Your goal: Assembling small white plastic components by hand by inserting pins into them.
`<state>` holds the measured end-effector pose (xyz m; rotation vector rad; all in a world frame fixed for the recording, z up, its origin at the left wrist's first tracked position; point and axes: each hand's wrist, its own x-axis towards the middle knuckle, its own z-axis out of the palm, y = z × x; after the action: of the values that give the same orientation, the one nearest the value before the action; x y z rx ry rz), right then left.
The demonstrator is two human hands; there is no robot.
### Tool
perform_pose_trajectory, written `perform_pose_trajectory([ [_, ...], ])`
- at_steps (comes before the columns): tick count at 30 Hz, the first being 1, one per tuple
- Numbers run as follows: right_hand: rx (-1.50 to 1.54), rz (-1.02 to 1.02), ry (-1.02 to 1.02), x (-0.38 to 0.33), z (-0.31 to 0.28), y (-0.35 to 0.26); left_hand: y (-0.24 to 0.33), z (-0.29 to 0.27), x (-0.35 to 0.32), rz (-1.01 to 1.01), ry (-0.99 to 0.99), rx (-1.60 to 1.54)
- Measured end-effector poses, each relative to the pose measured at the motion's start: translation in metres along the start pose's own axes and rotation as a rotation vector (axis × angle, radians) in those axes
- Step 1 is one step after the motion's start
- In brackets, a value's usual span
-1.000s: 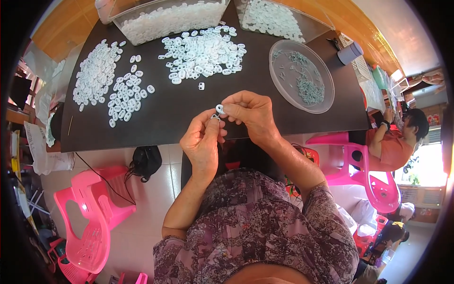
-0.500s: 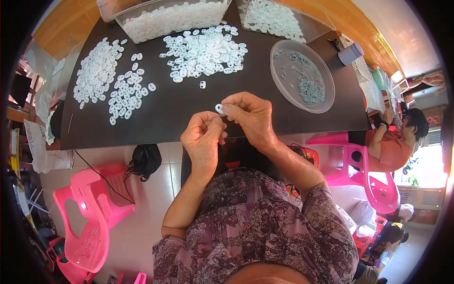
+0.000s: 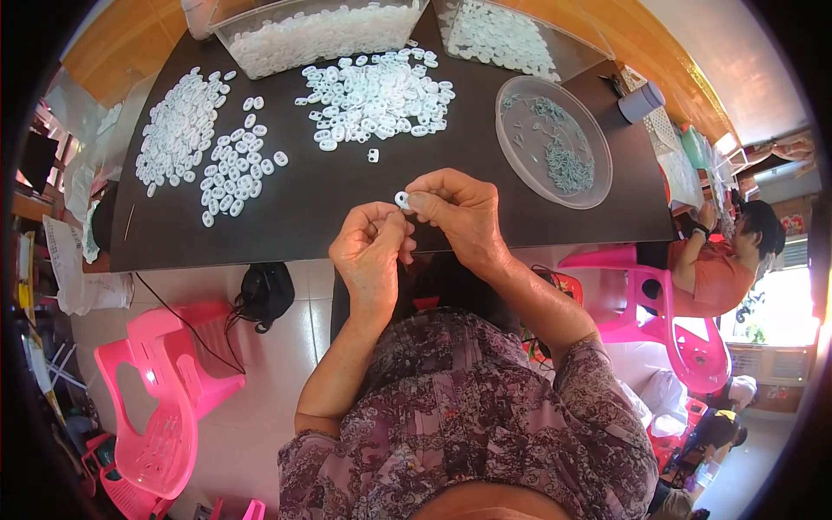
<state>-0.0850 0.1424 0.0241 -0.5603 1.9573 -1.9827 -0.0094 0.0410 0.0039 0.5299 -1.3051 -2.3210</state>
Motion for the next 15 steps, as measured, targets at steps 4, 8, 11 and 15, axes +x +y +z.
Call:
perform_pose_trajectory([
  [4,0.084,0.032,-0.032,0.0025,-0.0029,0.0016,0.0025,0.0012,-0.0010,-0.004,0.003,-0.011],
  [8,0.036,0.091,-0.030,0.0041,-0.0053,0.0019,0.0024,0.0005,-0.0007,-0.018,0.002,0.016],
  [11,0.042,0.089,-0.029,0.0040,-0.0049,0.0033,0.0019,0.0001,-0.0006,-0.027,-0.004,0.012],
  [15,0.042,0.089,-0.031,0.0042,-0.0043,0.0045,0.0019,-0.0005,-0.0003,-0.020,-0.001,-0.012],
])
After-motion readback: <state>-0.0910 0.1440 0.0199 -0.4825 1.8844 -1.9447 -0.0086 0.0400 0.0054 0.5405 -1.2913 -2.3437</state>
